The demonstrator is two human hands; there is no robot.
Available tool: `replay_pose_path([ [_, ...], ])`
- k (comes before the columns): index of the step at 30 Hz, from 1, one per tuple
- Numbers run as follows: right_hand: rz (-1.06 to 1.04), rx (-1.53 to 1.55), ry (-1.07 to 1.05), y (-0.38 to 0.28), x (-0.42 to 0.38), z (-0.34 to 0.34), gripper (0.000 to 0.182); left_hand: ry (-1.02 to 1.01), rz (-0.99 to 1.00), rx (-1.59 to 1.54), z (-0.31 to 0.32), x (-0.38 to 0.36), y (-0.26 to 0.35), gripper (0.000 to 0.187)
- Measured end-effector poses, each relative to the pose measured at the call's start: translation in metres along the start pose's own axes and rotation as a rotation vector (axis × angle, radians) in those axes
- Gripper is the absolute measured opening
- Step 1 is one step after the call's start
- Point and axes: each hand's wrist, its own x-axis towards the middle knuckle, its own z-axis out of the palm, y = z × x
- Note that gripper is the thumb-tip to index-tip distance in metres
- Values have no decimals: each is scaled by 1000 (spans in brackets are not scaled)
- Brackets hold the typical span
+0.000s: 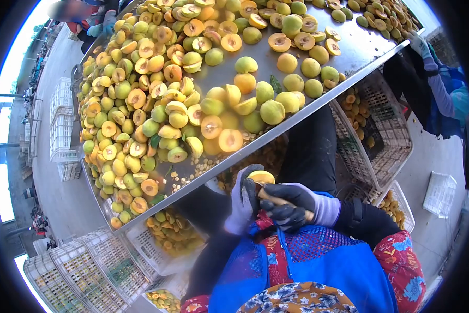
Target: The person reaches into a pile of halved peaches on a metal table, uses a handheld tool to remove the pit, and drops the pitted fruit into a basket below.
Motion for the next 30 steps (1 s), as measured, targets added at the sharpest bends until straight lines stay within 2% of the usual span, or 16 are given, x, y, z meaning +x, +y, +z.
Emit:
replay_pose_path([
  [1, -95, -95, 95, 3, 2, 3, 41, 59, -50, -77, 5, -1, -8, 51],
  [2, -116, -140, 79, 6, 2, 3, 40, 113, -103, -151, 9, -3, -14, 51],
  [4, -167, -243, 51, 4, 1, 4, 39, 215, -5, -13, 14, 0, -19, 47],
  [6, -246, -418, 197, 7, -1, 4, 37, 328, -11, 58, 16, -4, -21, 46],
  [7, -303, -574, 280, 7, -2, 7, 37, 568, -127, 102, 15, -1, -33, 44],
  [8, -362, -729, 359, 7, -2, 9, 37, 612, -61, 142, 4, 3, -32, 42],
  [10, -405, -634, 378, 4, 0, 6, 39, 665, -288, -225, -10, -1, -27, 42],
  [11, -371, -566, 367, 0, -1, -2, 39, 494, -353, -308, -15, -4, 11, 44],
  [15, -368, -614, 490, -4, 5, 3, 39, 456, -340, -530, -54, -23, 0, 52],
  [16, -370, -656, 528, -7, 5, 2, 40, 515, -338, -571, -62, -27, -2, 53],
  [19, -452, -692, 573, -13, 6, -1, 42, 752, -178, -133, -103, -62, -13, 44],
  [22, -474, -786, 578, -20, 3, -2, 40, 935, -217, 815, -139, -101, 0, 43],
  [23, -478, -852, 572, -21, 3, -2, 39, 927, -333, 1155, -141, -107, 9, 44],
  [26, -443, -955, 588, -22, 9, -6, 31, 832, -282, 1423, -149, -76, 25, 44],
  [28, -428, -1053, 601, -19, 14, -6, 25, 726, -86, 1331, -148, -23, 37, 46],
  [30, -443, -1212, 605, -14, 15, -3, 20, 526, -154, 1341, -155, 27, 29, 55],
])
